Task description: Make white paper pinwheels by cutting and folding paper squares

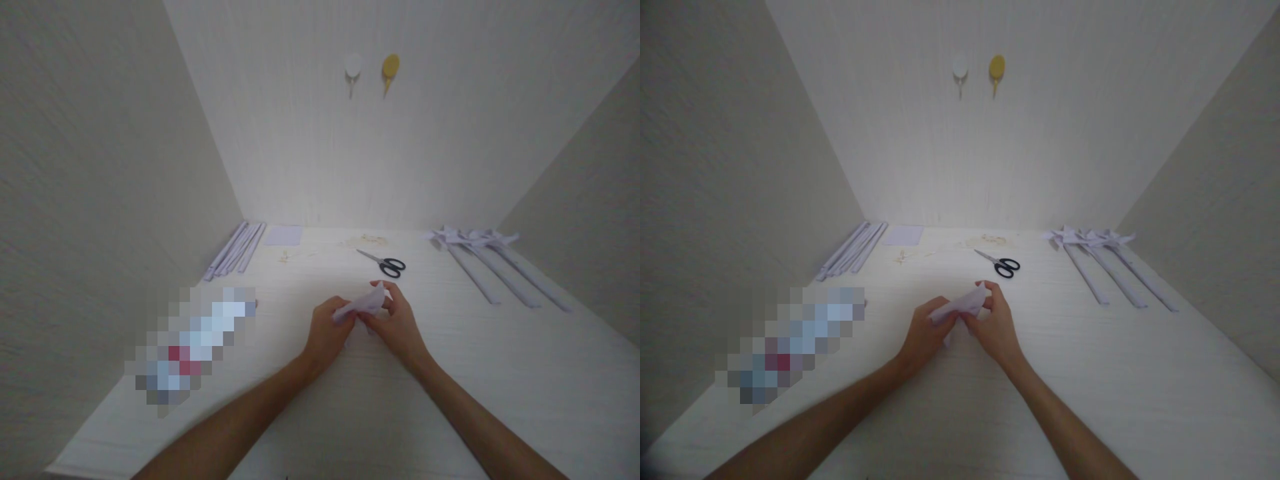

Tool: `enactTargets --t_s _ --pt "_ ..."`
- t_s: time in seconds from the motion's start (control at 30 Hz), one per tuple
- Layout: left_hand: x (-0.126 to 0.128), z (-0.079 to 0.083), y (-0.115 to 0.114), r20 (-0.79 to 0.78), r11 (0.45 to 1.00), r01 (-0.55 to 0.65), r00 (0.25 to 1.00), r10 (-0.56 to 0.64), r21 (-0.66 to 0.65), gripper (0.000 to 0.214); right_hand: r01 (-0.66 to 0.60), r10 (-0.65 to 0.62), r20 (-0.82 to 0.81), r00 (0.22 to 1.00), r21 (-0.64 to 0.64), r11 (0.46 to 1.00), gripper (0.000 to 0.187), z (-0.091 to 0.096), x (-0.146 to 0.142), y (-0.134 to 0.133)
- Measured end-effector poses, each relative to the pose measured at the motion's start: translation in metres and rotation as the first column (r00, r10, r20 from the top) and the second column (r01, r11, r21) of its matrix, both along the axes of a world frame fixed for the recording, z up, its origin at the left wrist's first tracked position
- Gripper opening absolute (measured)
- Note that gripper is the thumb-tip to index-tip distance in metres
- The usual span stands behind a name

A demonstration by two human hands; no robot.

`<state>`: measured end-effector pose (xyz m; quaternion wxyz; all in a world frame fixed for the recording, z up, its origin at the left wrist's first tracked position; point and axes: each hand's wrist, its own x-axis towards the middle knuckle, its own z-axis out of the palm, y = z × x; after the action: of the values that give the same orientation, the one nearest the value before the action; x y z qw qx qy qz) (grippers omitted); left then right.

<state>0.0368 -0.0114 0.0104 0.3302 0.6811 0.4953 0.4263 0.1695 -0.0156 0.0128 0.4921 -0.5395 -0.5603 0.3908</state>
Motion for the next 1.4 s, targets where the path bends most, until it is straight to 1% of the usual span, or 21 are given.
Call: enactTargets --t_s 0.07,0.13,0.23,0.33,0.5,0.73,0.8,0.83,0.87,0.93,1.0,1.1,1.27,1.4 --pt "0.000 -0.001 0.003 0.185 0.992 -0.022 0.982 0.044 -0.123 0.019 0.006 -0.011 -0.117 0.993 -0.038 0.999 0.048 -0.001 -0.002 0.000" --pt "-0.001 -0.001 0.005 0.304 0.974 0.017 0.951 0.054 -0.226 0.026 0.015 -0.024 -0.200 0.979 -0.049 0.999 0.048 -0.001 -0.003 0.000" --pt "0.000 0.000 0.005 0.379 0.941 0.091 0.925 0.042 -0.327 0.023 0.013 -0.025 -0.281 0.959 -0.042 0.999 0.045 -0.002 -0.005 -0.001" --pt "0.001 0.004 0.002 0.378 0.926 0.075 0.923 0.076 -0.370 0.019 0.007 -0.019 -0.308 0.951 -0.039 0.999 0.042 -0.002 -0.006 -0.003" --pt "0.002 0.006 0.001 0.333 0.940 0.008 0.936 0.113 -0.341 0.016 -0.010 -0.005 -0.282 0.959 -0.052 0.999 0.040 0.000 -0.006 -0.004" --pt "0.001 0.002 0.001 0.265 0.959 -0.045 0.956 0.122 -0.281 0.017 -0.005 -0.005 -0.223 0.975 -0.044 0.999 0.049 -0.004 -0.007 -0.002" --pt "0.000 0.003 0.001 0.252 0.960 -0.062 0.959 0.134 -0.273 0.017 0.022 -0.024 -0.193 0.981 -0.016 1.000 0.055 -0.005 -0.005 0.000" --pt "0.000 0.003 0.002 0.245 0.960 -0.070 0.959 0.140 -0.272 0.017 0.056 -0.053 -0.166 0.985 0.011 0.998 0.056 -0.006 -0.003 0.001" --pt "0.000 0.003 0.002 0.237 0.959 -0.079 0.960 0.146 -0.274 0.017 0.098 -0.091 -0.133 0.987 0.045 0.994 0.054 -0.006 -0.001 0.003" --pt "-0.001 0.002 0.002 0.220 0.957 -0.093 0.963 0.156 -0.275 0.017 0.183 -0.177 -0.064 0.982 0.113 0.977 0.043 -0.007 0.004 0.006" --pt "-0.001 0.000 0.002 0.195 0.960 -0.096 0.969 0.151 -0.264 0.017 0.226 -0.230 0.004 0.973 0.172 0.959 0.032 -0.008 0.010 0.008" --pt "-0.001 -0.001 0.001 0.191 0.974 -0.057 0.976 0.100 -0.220 0.018 0.227 -0.256 0.093 0.962 0.247 0.942 0.025 -0.007 0.015 0.010" --pt "-0.001 0.001 -0.002 0.174 0.991 0.006 0.985 0.018 -0.135 0.021 0.168 -0.258 0.235 0.937 0.344 0.924 0.015 -0.005 0.018 0.012" --pt "-0.001 0.002 -0.002 0.154 0.994 0.004 0.988 0.013 -0.114 0.020 0.177 -0.324 0.275 0.905 0.449 0.876 0.008 -0.003 0.019 0.011"
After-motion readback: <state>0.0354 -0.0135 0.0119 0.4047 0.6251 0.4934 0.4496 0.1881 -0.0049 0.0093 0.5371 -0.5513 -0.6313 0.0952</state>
